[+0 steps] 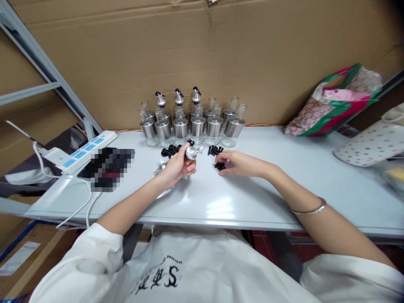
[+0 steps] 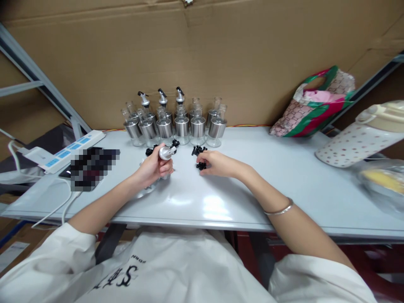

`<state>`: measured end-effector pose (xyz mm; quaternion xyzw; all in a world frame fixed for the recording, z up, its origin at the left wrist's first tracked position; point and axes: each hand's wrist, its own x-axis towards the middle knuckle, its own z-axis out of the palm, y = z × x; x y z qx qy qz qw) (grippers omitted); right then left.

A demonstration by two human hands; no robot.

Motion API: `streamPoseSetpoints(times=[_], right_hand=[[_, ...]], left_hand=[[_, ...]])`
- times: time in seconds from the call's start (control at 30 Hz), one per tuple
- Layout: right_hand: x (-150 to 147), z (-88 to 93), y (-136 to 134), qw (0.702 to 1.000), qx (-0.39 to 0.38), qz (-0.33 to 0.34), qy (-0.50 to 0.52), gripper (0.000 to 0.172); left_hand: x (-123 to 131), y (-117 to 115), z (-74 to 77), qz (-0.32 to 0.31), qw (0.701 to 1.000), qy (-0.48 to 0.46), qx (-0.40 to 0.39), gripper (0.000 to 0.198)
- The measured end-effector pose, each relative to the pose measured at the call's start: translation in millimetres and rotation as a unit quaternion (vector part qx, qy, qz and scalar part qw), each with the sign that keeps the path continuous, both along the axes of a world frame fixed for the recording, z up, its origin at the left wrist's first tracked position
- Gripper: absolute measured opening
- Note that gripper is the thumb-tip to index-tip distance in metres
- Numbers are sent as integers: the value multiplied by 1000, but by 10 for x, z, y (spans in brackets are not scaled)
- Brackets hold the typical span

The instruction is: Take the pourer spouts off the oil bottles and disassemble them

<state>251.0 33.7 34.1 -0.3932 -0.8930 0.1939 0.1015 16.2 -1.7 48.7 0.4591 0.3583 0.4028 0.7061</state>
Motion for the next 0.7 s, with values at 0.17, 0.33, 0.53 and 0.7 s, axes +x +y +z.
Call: streamPoseSetpoints(times=[0.17, 0.33, 0.53, 0.7], right_hand=[[-101, 70, -114, 974, 207, 16, 94, 39], [-260, 154, -286, 888, 431, 86, 134, 30], [-310, 180, -354, 832, 525, 137, 115, 22], [-298, 190, -359, 812, 561, 147, 69, 15]], left_hand=[[29, -26, -10, 37, 998, 42, 36, 54], [59, -66, -36, 19, 990, 91, 103, 56], [81, -124, -8, -35, 978, 113, 172, 56], [70, -142, 31, -41, 973, 138, 179, 58]])
